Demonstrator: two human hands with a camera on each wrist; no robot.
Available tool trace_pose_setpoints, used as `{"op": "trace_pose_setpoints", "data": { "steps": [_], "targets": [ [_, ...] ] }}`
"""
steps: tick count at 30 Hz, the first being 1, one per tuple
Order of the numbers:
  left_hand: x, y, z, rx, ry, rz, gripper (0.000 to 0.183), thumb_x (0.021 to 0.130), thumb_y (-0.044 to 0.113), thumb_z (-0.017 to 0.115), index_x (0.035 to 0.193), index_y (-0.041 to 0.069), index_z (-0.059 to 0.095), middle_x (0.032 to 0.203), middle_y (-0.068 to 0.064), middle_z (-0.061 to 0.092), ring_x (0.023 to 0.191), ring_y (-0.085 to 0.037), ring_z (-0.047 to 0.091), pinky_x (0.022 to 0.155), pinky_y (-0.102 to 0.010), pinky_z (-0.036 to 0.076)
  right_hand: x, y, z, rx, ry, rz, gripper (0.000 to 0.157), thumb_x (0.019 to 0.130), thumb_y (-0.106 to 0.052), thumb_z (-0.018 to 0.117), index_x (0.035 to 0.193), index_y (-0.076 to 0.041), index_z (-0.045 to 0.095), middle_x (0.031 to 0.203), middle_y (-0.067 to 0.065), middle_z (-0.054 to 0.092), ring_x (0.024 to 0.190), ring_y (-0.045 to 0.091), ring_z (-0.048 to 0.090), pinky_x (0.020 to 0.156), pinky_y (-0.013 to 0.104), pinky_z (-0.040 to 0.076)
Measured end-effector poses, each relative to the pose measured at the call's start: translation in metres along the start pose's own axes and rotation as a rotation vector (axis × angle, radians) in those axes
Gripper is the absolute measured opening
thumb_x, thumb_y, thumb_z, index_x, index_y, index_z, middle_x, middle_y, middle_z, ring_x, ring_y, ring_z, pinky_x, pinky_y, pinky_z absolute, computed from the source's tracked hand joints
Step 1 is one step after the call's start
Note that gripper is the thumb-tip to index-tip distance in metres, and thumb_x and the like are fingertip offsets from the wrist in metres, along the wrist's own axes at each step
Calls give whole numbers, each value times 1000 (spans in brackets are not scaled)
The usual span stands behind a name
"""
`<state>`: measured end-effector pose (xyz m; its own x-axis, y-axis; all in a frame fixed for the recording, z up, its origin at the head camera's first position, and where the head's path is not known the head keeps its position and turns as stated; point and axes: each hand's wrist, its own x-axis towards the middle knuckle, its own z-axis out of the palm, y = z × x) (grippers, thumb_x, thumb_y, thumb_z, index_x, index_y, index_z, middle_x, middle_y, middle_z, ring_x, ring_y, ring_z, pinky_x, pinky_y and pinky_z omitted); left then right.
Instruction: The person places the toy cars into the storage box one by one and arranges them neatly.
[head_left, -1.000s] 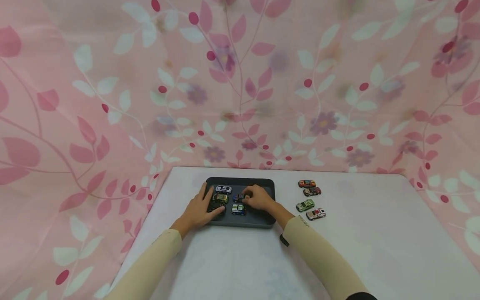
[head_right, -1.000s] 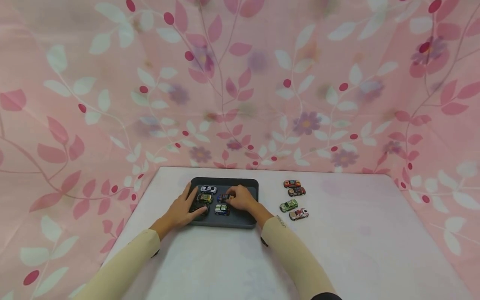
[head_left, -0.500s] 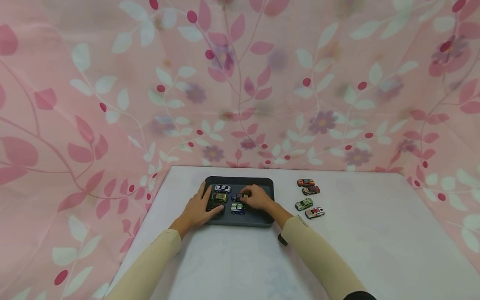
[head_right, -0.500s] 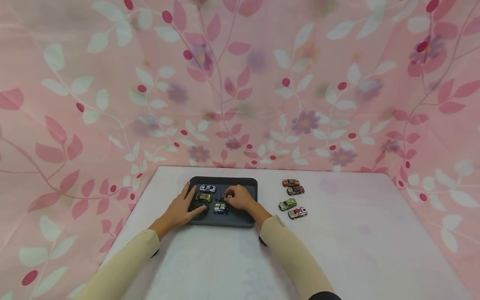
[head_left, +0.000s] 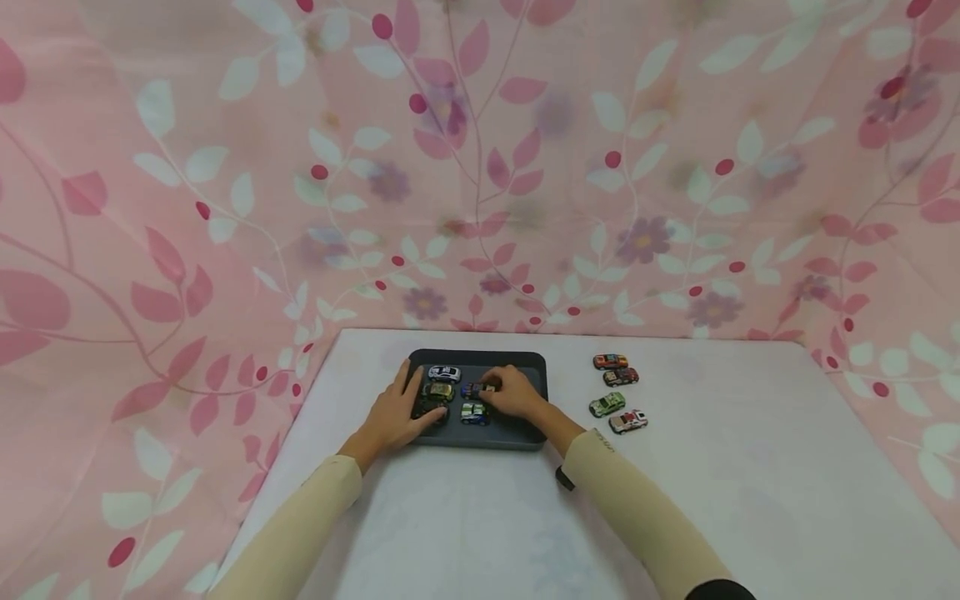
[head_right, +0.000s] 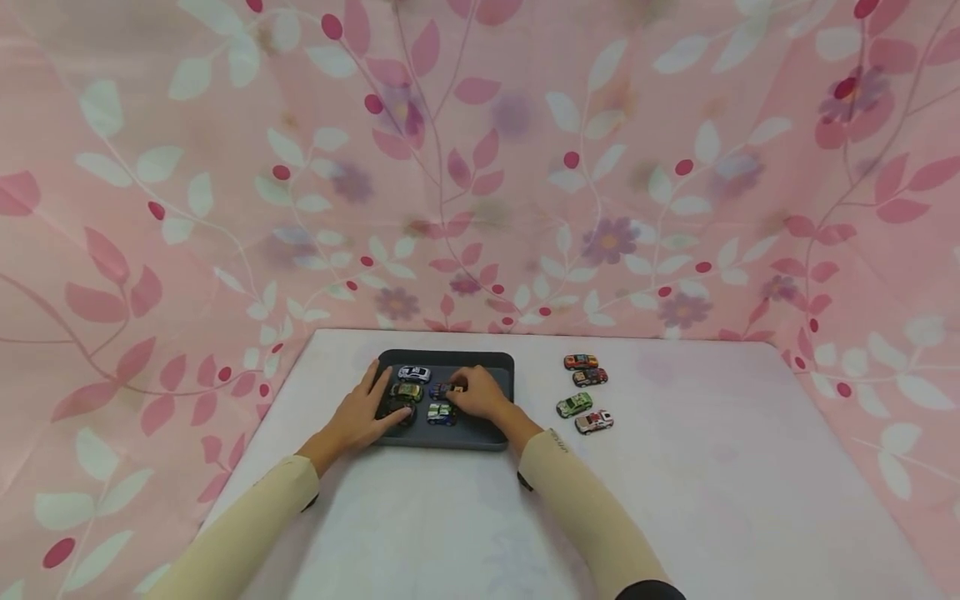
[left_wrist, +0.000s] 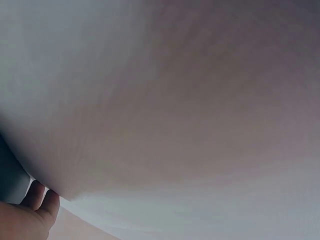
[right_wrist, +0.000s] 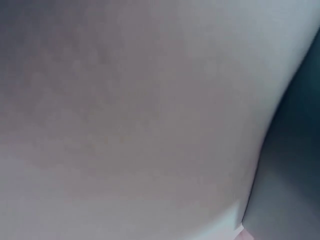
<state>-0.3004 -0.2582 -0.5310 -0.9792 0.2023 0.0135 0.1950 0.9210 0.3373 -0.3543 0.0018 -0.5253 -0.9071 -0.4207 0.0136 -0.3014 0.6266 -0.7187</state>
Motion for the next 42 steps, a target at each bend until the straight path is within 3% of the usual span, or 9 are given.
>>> {"op": "trace_pose_setpoints", "data": {
  "steps": [7,15,21,27,35,42],
  "targets": [
    [1,2,-3,14,-15,7,99,89,73,49,160,13,15,167,-17,1,139,-52,35,109,-64,32,-6,3,-6,-5,40,21,43,92,-30,68,128,-8,63,122,16,54,96,22,57,87,40,50],
    [5,-3,-10,10,-4,10,98,89,73,50,160,15,17,166,-18,1,138,-52,35,108,-66,32,-8,-8,-20,-125,310,-68,70,90,-45,66,148,-11,44,153,22,33,130,39,46,107,63,34],
    [6,-3,-10,15,1,17,96,89,70,52,160,15,19,166,-20,1,137,-53,36,107,-67,32,-8,-5,-32,-237,309,-48,91,90,-59,58,161,-22,15,167,15,1,147,40,24,117,62,18],
    [2,-1,-4,-3,-18,21,94,89,69,54,159,15,22,166,-20,2,137,-54,36,109,-66,32,-22,15,-42,-320,308,0,95,89,-61,58,161,-25,8,166,13,-16,150,42,14,118,63,13],
    [2,-2,1,9,2,30,91,89,70,53,158,17,27,166,-20,4,135,-54,39,107,-66,34,-40,41,-62,-441,377,-9,95,88,-64,56,161,-24,11,166,18,-9,152,39,7,118,62,8],
    [2,-3,3,13,-7,21,89,90,69,54,158,18,27,166,-20,2,135,-54,38,107,-66,33,-60,72,-84,-482,343,-57,95,87,-64,57,161,-23,14,167,11,-13,150,43,10,117,66,5]
  ]
}}
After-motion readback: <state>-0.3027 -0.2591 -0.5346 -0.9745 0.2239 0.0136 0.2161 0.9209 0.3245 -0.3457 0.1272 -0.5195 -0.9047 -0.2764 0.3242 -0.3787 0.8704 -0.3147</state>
